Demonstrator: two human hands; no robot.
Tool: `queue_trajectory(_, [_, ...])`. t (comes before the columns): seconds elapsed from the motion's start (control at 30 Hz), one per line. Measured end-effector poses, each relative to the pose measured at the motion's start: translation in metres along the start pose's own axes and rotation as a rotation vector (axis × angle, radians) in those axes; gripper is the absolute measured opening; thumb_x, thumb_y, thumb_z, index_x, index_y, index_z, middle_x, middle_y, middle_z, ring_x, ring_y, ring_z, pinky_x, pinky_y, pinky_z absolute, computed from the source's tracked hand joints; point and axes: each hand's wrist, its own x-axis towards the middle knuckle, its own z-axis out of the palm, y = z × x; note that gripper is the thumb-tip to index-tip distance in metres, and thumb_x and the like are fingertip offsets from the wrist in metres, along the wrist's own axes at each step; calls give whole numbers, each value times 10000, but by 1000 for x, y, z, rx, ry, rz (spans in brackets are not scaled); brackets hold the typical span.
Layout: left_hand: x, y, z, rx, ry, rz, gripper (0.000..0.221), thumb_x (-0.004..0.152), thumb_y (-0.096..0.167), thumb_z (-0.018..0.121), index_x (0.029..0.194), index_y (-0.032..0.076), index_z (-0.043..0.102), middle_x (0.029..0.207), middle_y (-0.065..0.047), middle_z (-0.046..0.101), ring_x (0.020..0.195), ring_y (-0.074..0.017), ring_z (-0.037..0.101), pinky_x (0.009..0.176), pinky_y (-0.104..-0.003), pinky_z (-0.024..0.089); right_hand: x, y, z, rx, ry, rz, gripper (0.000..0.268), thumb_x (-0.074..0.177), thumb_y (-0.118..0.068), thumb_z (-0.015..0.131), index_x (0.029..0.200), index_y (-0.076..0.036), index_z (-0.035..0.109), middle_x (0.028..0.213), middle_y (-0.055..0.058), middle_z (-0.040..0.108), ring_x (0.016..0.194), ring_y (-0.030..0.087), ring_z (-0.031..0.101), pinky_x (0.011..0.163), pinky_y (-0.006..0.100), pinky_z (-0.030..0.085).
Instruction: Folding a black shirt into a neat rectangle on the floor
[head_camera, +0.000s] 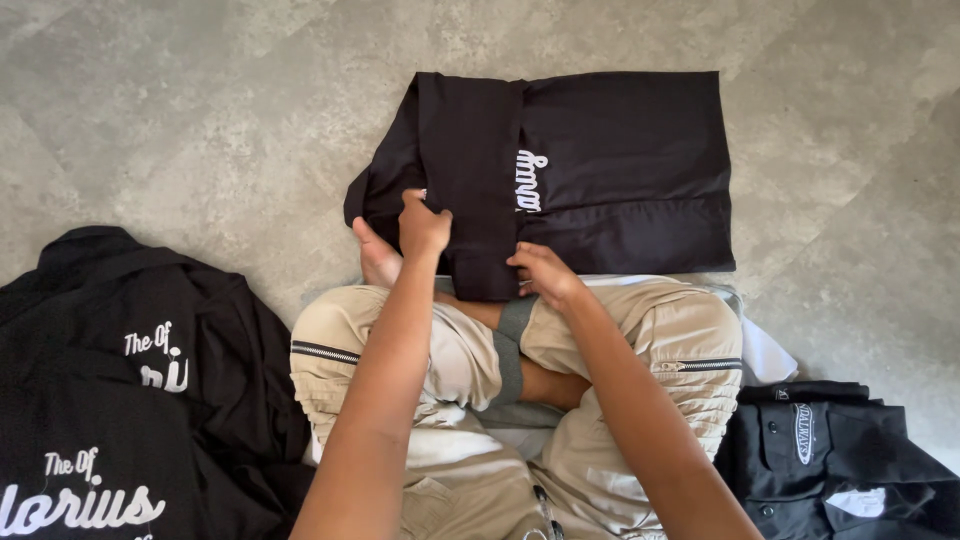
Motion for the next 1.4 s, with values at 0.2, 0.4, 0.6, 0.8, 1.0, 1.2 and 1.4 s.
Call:
queue_trajectory(0.2, [-51,45,-17,507,223,654,405,821,151,603,1220,138,533,1156,-64,529,1088,-244,495,848,-424,439,-5,-6,9,-239,65,-110,579,756,-186,683,1256,-11,451,719,67,554,554,152,526,394,272,496])
queue_trajectory(0.4, [-20,15,17,730,-284,522,506,946,319,396,1403,110,344,1496,-102,232,1389,-238,188,1096,-523,126,-9,-10,6,-608,157,-167,779,768,-286,658,1429,-186,259,1067,169,606,934,284,625,624,379,563])
queue_trajectory(0.6, [-19,11,18,743,-322,468,544,956,357,373,1437,123,268,1516,-92,164,1402,-237,150,1107,-532,113,-73,-44,42,-1303,275,-840,494,684,-308,676,1167,-324,576,1216,-15,484,1165,183,441,913,356,329])
queue_trajectory(0.8, [-12,8,20,698,-360,447,584,933,379,379,1443,125,247,1520,-89,133,1407,-235,102,1106,-541,74,-81,-40,58,-1450,-94,-310,591,809,-463,555,1329,-199,457,1385,38,432,1321,222,341,1069,501,220])
queue_trajectory(1.0, [-16,10,19,737,-369,438,582,937,373,362,1447,131,223,1525,-87,106,1409,-234,83,1110,-540,70,-70,-32,58,-1434,121,-290,642,799,-413,597,1364,-187,390,1327,138,339,1222,339,403,855,454,490])
queue_trajectory(1.2, [-21,13,12,701,-369,445,574,944,351,384,1447,119,233,1521,-91,133,1407,-239,100,1105,-544,80,-71,-34,53,-1304,130,-367,613,773,-195,639,1344,-229,419,1278,118,362,1149,372,479,909,464,425])
queue_trajectory(1.4, [-15,10,15,668,-356,434,572,939,360,409,1440,130,258,1519,-75,146,1404,-227,111,1101,-548,96,-66,-32,44,-1009,170,-461,501,774,-32,601,1241,-202,535,1159,98,435,1000,349,590,821,407,531])
